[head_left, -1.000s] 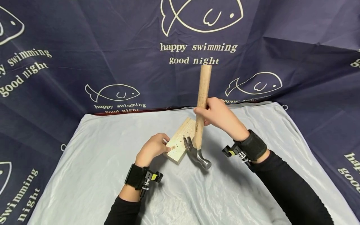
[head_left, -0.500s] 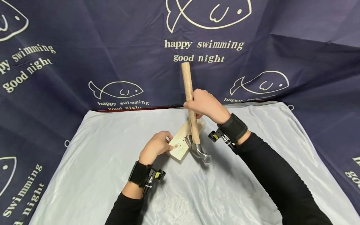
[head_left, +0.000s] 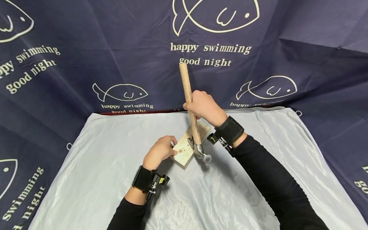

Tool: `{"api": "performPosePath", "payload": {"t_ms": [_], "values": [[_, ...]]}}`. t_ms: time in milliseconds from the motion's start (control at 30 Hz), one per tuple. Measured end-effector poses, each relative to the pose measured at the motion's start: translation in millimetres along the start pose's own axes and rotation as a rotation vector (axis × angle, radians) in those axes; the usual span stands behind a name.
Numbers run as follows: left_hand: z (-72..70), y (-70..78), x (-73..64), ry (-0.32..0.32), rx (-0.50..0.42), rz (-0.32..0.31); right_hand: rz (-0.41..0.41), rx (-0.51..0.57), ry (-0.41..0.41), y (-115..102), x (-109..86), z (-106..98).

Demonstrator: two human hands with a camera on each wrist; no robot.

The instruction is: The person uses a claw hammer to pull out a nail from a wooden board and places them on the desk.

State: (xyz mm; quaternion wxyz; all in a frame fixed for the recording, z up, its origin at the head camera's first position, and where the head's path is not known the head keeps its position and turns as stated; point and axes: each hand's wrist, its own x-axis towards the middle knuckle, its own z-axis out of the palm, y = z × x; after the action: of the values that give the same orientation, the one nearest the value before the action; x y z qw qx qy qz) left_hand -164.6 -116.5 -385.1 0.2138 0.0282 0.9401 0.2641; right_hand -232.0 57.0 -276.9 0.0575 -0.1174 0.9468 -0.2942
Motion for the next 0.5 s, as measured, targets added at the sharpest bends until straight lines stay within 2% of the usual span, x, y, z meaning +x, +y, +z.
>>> {"api": "performPosePath", "payload": {"t_ms": [267,500], "values": [[1.5,-0.6,1.9,0.010,-0.004,-0.001,-0.034,-0.017,0.076,-5.7,7.1,9.2],[-1.9,-0.8,2.6,0.010,-0.034,-0.043,-0.035,-0.039,0.125,-7.1,3.0,9.1]]}}
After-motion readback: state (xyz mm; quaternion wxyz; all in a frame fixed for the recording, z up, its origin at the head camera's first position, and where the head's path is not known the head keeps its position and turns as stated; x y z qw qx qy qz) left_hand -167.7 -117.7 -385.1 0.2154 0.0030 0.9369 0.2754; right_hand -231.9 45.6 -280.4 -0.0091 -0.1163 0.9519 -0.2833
